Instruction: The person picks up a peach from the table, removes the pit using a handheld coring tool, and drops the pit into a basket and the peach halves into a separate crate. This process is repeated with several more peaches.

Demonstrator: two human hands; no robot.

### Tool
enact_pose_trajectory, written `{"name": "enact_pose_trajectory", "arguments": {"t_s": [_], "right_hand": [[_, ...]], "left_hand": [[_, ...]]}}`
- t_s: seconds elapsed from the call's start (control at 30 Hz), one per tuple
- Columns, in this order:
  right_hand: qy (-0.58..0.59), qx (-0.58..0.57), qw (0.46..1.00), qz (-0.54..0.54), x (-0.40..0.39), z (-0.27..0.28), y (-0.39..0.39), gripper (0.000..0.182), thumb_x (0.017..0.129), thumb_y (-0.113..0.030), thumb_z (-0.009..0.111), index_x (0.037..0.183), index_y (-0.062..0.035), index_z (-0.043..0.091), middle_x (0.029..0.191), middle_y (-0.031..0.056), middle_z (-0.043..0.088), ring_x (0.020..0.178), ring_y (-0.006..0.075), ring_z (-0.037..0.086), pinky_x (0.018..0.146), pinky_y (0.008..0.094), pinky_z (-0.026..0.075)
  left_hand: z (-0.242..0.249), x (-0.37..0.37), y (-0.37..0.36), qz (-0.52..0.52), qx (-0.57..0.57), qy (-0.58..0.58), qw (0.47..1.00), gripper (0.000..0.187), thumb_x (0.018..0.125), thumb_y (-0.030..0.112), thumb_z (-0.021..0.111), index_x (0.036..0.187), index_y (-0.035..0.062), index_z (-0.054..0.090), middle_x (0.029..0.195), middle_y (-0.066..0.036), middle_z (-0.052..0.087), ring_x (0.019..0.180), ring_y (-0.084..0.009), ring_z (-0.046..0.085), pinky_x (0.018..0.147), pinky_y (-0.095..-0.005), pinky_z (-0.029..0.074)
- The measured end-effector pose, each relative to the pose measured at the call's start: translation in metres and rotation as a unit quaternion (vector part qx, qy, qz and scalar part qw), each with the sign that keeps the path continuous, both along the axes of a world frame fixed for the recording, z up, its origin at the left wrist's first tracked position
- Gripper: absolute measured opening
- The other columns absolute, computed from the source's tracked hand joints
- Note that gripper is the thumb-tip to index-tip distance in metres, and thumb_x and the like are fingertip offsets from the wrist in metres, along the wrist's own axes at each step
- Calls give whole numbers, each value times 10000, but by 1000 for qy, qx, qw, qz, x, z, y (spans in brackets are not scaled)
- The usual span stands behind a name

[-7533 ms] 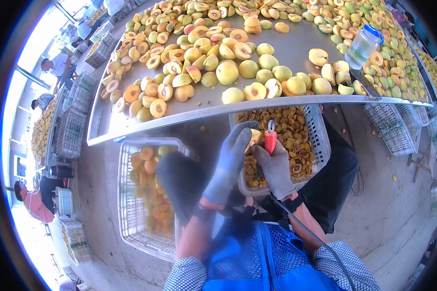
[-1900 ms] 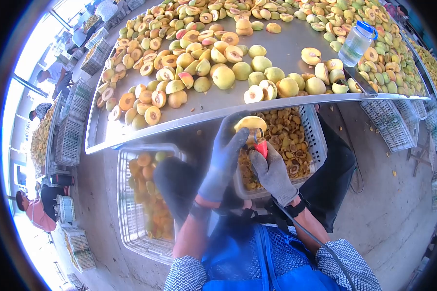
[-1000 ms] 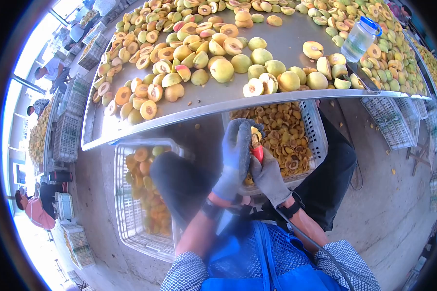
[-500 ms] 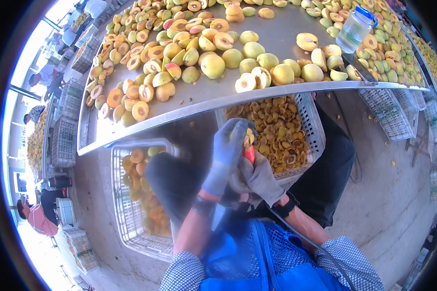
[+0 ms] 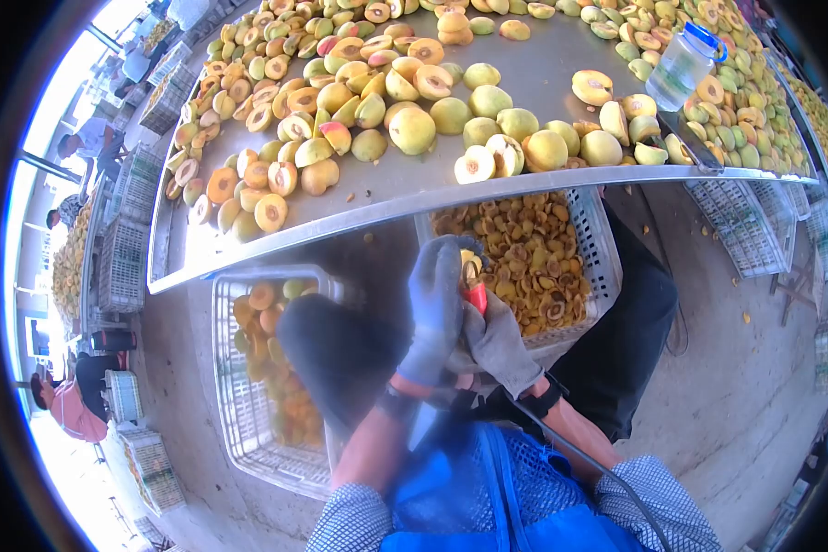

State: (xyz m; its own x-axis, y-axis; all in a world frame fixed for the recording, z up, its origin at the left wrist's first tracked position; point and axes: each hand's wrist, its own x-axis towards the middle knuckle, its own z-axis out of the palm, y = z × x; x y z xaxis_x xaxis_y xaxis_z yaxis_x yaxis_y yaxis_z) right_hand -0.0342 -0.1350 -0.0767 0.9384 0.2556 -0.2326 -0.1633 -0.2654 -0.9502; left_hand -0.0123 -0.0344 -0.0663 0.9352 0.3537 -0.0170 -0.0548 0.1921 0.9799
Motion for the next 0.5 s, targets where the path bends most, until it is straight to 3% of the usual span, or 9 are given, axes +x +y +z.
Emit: {"name": "enact_pose_trajectory", "arguments": {"t_s": [0.13, 0.2, 0.23, 0.3, 0.33, 0.4, 0.5], "right_hand": [[-21, 8, 999, 32, 2, -4, -3, 214, 883, -248, 555, 1022, -86, 578, 903, 188, 612, 795, 408, 614, 691, 453, 489], [-113, 10, 991, 69, 1, -2, -5, 271, 959, -214, 493, 1053, 30, 566, 718, 83, 579, 698, 128, 548, 644, 306, 465], [-110, 10, 992, 68, -1, 0, -5, 271, 959, -214, 493, 1053, 30, 566, 718, 83, 579, 698, 128, 548, 644, 306, 465], [-98, 62, 991, 70, -1, 3, -5, 222, 915, -264, 565, 982, -55, 592, 775, 148, 620, 718, 320, 623, 653, 384, 482], [-95, 61, 991, 68, -1, 3, -5, 222, 915, -264, 565, 982, -55, 592, 775, 148, 620, 718, 320, 623, 653, 384, 482], [26, 123, 991, 39, -2, 3, -2, 270, 944, -305, 560, 976, -38, 591, 729, 72, 588, 668, 169, 565, 612, 327, 460], [1, 153, 988, 31, -5, 5, 3, 272, 967, -225, 494, 998, 32, 576, 725, 70, 584, 695, 119, 515, 637, 315, 460]], "left_hand": [[3, 1, 2, -14, -38, 7, 999, 249, 976, 212, 497, 1015, -12, 600, 926, -66, 630, 836, -127, 572, 786, -269, 460], [2, 1, 5, -28, -37, 8, 999, 242, 974, 207, 501, 1010, -11, 599, 924, -66, 630, 830, -124, 572, 776, -266, 462], [0, 1, 7, -39, -39, 14, 998, 236, 973, 202, 504, 1003, -11, 599, 921, -66, 630, 824, -121, 572, 766, -261, 465], [-2, 5, 9, -53, -42, 20, 998, 230, 971, 197, 507, 997, -12, 600, 918, -65, 630, 819, -117, 572, 755, -256, 468], [-4, 5, 10, -59, -35, 22, 997, 237, 977, 199, 497, 989, -10, 608, 906, -57, 632, 820, -111, 574, 762, -254, 472], [-8, 6, 12, -53, 3, 35, 998, 246, 982, 201, 490, 975, -8, 618, 879, -45, 634, 800, -104, 578, 750, -251, 482], [-4, 7, 14, -75, -13, 27, 997, 244, 981, 204, 496, 966, -7, 620, 878, -42, 634, 797, -101, 577, 741, -248, 482]]}}
